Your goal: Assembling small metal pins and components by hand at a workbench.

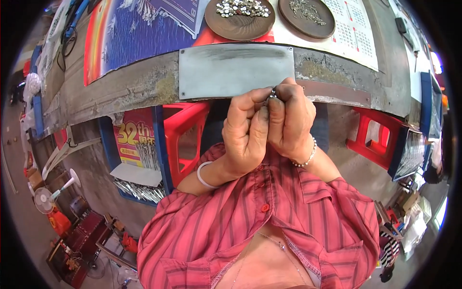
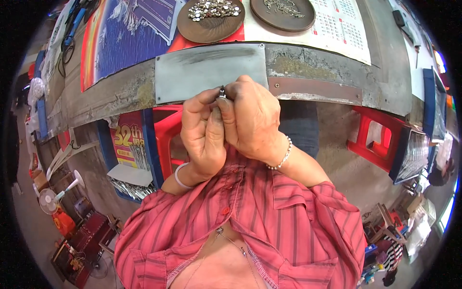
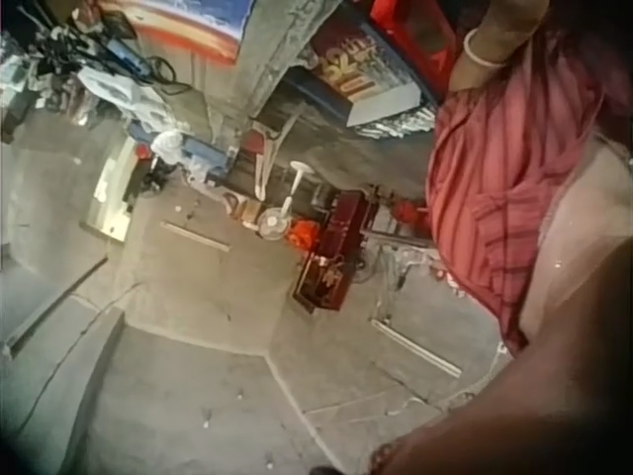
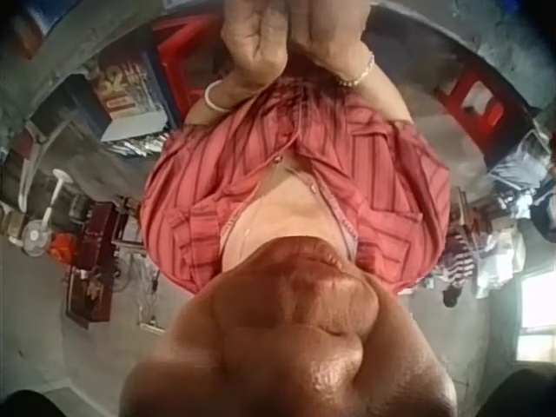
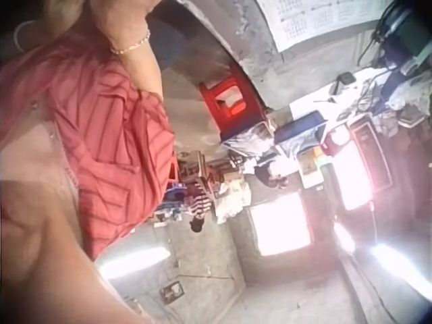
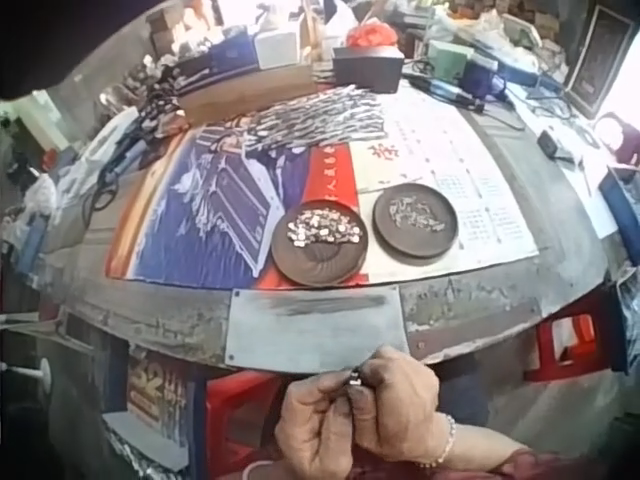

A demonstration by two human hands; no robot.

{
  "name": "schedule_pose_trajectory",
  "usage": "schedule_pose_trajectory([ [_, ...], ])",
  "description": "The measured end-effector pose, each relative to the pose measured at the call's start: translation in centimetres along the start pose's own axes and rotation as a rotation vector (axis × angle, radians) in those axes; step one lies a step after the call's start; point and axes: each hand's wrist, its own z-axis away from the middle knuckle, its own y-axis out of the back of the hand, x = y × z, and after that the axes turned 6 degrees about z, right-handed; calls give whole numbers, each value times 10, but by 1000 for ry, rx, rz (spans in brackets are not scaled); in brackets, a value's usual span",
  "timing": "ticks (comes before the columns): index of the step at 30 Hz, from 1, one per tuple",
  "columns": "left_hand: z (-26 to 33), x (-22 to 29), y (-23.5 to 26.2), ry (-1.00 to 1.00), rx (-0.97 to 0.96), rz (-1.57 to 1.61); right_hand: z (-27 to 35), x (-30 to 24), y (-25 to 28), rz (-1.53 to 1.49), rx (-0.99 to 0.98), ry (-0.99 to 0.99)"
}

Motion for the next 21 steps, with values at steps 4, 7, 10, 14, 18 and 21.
schedule_pose_trajectory([
  [4,6,-5,-6,-24,10,47,-7,-6,13,-293,-123,-185],
  [7,8,-4,-8,-57,-17,143,-16,0,17,-596,-120,-264],
  [10,4,-3,-13,-33,38,149,-12,13,2,-352,36,-11],
  [14,8,-6,-9,60,15,189,-8,12,-1,-51,78,101],
  [18,6,-5,-12,75,76,163,0,4,-2,-166,18,-115],
  [21,6,-5,-8,40,65,263,-7,-1,11,-836,-134,-652],
])
